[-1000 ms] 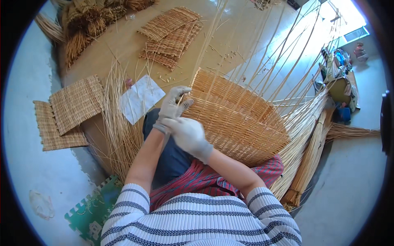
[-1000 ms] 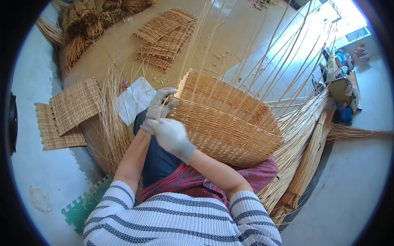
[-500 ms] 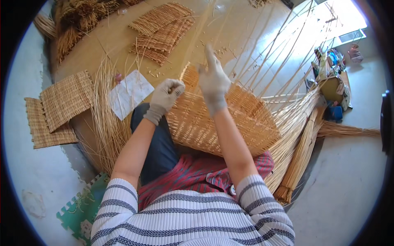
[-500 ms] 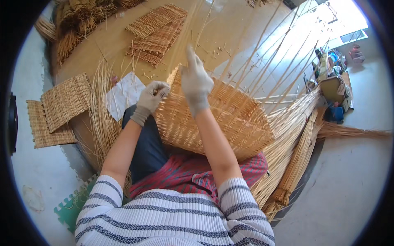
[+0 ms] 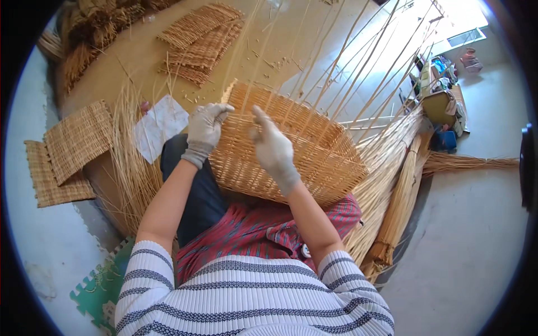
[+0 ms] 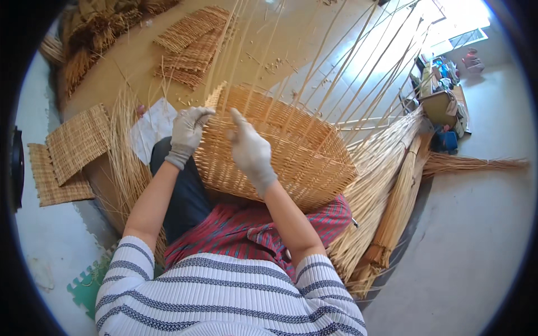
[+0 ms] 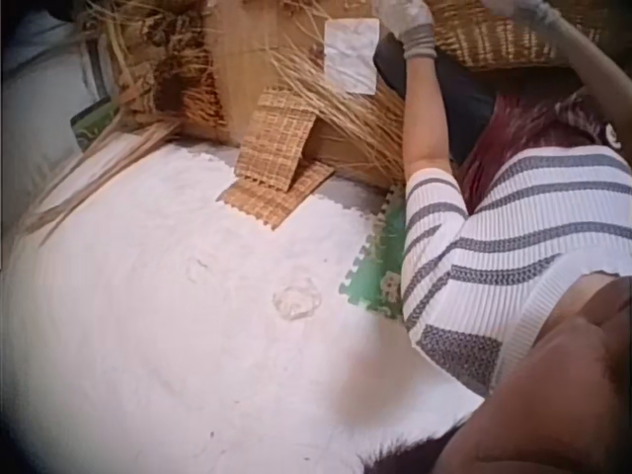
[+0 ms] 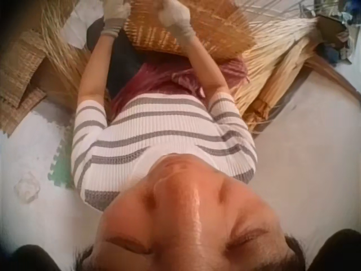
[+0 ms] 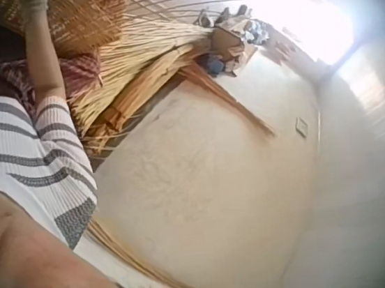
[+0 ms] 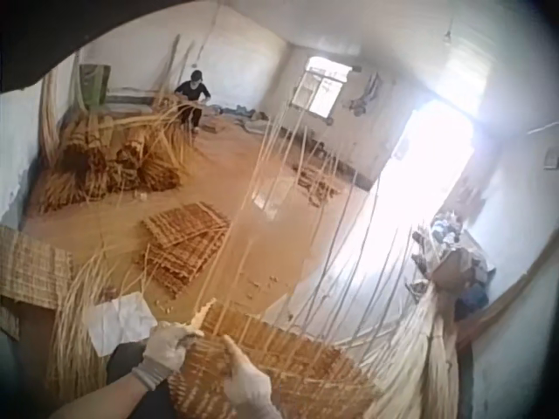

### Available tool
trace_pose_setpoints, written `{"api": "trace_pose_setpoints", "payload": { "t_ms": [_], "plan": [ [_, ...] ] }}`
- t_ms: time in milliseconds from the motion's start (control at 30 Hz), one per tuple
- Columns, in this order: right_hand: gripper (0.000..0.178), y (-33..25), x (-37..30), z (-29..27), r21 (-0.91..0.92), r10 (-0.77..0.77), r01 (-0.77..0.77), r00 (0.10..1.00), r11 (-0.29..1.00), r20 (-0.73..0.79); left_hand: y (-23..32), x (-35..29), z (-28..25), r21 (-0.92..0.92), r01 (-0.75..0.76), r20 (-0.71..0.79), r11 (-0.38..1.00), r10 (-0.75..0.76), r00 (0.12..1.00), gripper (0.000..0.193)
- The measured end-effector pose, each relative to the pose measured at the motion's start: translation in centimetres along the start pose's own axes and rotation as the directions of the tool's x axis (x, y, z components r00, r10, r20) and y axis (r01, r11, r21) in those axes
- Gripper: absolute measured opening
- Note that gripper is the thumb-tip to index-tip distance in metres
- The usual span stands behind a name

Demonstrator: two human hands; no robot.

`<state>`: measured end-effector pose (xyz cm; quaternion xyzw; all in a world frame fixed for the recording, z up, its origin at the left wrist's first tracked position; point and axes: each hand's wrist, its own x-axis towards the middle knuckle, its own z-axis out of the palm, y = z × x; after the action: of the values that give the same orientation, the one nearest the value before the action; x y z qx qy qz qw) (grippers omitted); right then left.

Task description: Weaving a wicker basket and measuring its dimensions using a tape measure and shears.

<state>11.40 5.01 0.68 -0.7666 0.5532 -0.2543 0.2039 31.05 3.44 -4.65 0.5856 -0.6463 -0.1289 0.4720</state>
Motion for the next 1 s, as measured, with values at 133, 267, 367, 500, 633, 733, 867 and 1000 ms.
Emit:
{"api": "trace_pose_setpoints", "payload": {
  "t_ms": [133,267,367,500,633,733,867,1000],
  "plan": [
    [0.059,-1.6,5.7,1.1,-0.246,0.265,-0.21,0.94,0.946,0.216,-0.2,0.0,1.7,-0.05,-0.02,-0.044,0.999,0.018,0.999,0.02],
    [0.06,-0.8,6.5,-0.7,0.577,0.094,0.113,0.944,0.809,-0.317,-0.4,-1.0,-0.3,-0.148,0.028,0.023,0.989,-0.025,0.999,0.033],
    [0.049,7.9,-0.4,0.3,0.72,0.392,-0.169,0.907,0.674,-0.154,0.0,-0.5,-0.6,0.212,-0.169,0.136,0.963,0.142,0.98,0.031],
    [0.025,9.0,-3.6,-0.8,0.822,0.529,-0.172,0.831,0.543,-0.175,4.0,-0.8,0.0,0.285,-0.28,0.173,0.917,0.239,0.956,0.038],
    [0.05,5.9,4.3,-3.2,0.272,-0.142,0.265,0.906,0.925,-0.399,7.0,-4.3,5.0,0.338,-0.173,0.367,0.925,0.039,0.929,0.076],
    [0.06,5.7,8.3,-4.9,-0.068,-0.247,0.238,0.929,0.969,-0.274,8.0,-3.7,5.8,0.357,-0.155,0.443,0.921,-0.021,0.896,0.083],
    [0.064,7.1,4.6,-6.4,0.018,-0.223,0.248,0.898,0.969,-0.379,7.1,-3.0,6.1,0.395,-0.176,0.454,0.902,-0.026,0.891,0.076],
    [0.041,17.0,-9.4,-8.0,0.602,0.352,-0.199,0.924,0.773,-0.147,7.1,0.0,7.7,0.411,-0.196,0.454,0.89,-0.013,0.891,0.059]
  ]
}}
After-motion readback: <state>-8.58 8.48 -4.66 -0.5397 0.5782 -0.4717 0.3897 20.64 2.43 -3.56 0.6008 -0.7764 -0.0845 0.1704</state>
